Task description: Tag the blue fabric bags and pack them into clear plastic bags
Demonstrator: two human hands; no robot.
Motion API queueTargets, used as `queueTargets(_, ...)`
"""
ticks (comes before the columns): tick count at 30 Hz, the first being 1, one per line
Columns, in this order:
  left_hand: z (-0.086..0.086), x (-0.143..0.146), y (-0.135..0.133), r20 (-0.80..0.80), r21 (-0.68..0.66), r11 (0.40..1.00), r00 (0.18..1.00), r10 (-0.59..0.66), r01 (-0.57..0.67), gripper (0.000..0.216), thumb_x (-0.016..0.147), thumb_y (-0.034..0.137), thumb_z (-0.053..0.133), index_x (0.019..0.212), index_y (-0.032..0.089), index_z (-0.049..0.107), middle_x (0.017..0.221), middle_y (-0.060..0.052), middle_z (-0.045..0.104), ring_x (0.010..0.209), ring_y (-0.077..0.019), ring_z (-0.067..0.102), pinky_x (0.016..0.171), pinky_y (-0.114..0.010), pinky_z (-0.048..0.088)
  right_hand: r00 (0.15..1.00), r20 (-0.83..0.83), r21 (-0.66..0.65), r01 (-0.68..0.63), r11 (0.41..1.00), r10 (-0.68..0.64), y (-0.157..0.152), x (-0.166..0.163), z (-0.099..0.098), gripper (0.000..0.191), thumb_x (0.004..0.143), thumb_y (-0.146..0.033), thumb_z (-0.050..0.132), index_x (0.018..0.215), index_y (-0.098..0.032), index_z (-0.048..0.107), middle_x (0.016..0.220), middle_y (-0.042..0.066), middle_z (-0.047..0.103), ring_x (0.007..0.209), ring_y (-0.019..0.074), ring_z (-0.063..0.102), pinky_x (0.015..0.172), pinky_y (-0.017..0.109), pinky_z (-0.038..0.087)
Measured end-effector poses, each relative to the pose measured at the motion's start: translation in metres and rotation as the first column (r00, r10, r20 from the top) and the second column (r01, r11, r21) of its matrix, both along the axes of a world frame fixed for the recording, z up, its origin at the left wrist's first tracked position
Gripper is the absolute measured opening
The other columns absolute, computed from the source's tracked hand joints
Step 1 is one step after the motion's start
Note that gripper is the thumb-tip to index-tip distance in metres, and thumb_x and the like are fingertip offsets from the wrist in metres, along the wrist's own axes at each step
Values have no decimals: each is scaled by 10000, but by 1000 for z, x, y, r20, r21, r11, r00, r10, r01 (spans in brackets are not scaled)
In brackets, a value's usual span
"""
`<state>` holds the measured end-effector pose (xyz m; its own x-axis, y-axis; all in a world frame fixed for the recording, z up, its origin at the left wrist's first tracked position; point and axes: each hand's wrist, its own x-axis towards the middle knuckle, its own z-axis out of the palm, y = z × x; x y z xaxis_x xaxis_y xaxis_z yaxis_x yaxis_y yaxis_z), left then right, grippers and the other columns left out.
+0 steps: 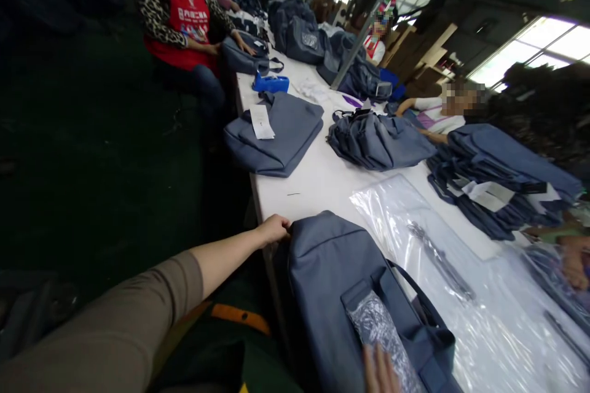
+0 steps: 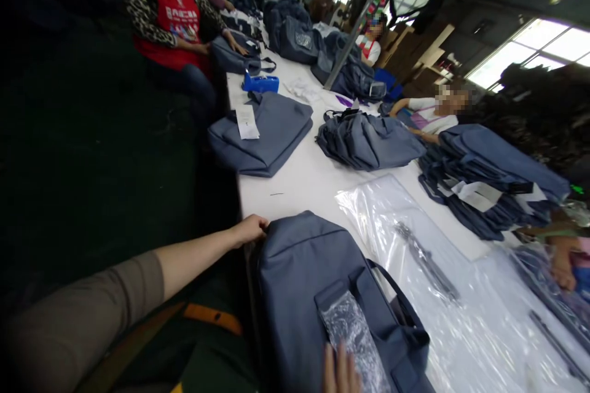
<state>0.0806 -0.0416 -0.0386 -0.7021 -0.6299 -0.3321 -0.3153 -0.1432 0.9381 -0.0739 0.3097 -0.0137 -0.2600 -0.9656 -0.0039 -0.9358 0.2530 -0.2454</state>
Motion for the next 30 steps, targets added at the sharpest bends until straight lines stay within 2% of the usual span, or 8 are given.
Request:
queueTargets(6, 1, 4, -5, 77, -182, 981, 994, 79, -64, 181, 811, 232, 667, 711, 115, 572, 647, 12, 536, 632, -132, 549, 654, -289, 495, 958, -241, 135, -122, 983, 152, 5, 47, -77, 955, 764, -173, 573, 1475, -313, -48, 1521, 55, 118, 1349, 432, 264, 1027, 649, 362)
queueTargets(10, 73, 15, 0, -94, -447, 888, 993, 72, -107, 208, 757, 154, 641, 965, 167, 653, 1024, -74, 618, 1064, -237, 554, 998, -358, 409, 970, -210, 172, -84, 982, 120, 3, 53, -74, 935, 731, -141, 564, 1495, -309, 52, 1543, 20, 67, 1399, 381, 174, 1108, 587, 302)
queueTargets(12, 114, 11, 19, -231, -626, 780, 961, -153, -27, 357, 821, 235, 603, 1178, 245, 613, 1262, -43, 553, 1273, -231, 417, 1135, -337, 244, 979, -181, 185, -56, 981, 90, 0, 62, -58, 919, 730, -155, 565, 1496, -308, 82, 1554, 23, 34, 1415, 366, 130, 1133, 579, 255)
queueTargets(14, 132, 0, 45, -209, -823, 538, 785, -583, 181, 457, 839, 333, 619, 1291, 316, 551, 1397, -4, 477, 1377, -247, 288, 1183, -377, 72, 989, -133, 199, -30, 979, 57, -7, 73, -40, 895, 741, -189, 574, 1495, -304, 107, 1563, 35, 20, 1426, 357, 85, 1148, 584, 198)
queueTargets(17, 100, -19, 74, 62, -847, 226, 511, -858, 481, 502, 781, 352, 694, 1267, 359, 569, 1448, -17, 413, 1411, -296, 214, 1153, -479, -77, 999, -30, 195, -9, 981, 15, -18, 84, -12, 813, 774, -293, 597, 1483, -299, 199, 1574, 50, 65, 1436, 337, 47, 1160, 575, 138)
queueTargets(22, 18, -50, 68, 277, -743, 108, 449, -849, 661, 508, 805, 425, 640, 1296, 419, 511, 1480, 6, 347, 1424, -281, 172, 1132, -512, -96, 977, 181, 31, 105, 994, -109, 19, 65, 36, 466, 888, -361, 499, 1345, -267, 493, 1411, 48, 492, 1351, 210, 384, 1148, 434, 285)
queueTargets(26, 19, -56, 62, 356, -730, 30, 417, -836, 683, 511, 812, 472, 618, 1307, 434, 492, 1491, 16, 322, 1428, -290, 147, 1125, -507, -117, 881, -50, -30, 470, 882, -470, 101, 44, 43, 404, 921, -333, 454, 1317, -306, 526, 1482, 55, 388, 1398, 274, 288, 1143, 548, 237)
queueTargets(30, 32, -38, 68, 473, -653, -52, 353, -807, 756, 573, 789, 557, 609, 1329, 446, 453, 1505, -4, 291, 1423, -335, 134, 1115, -566, -78, 877, -38, 150, 479, 865, -479, 147, 55, 22, 445, 938, -427, 421, 1380, -373, 414, 1556, 25, 197, 1433, 282, 167, 1150, 535, 211)
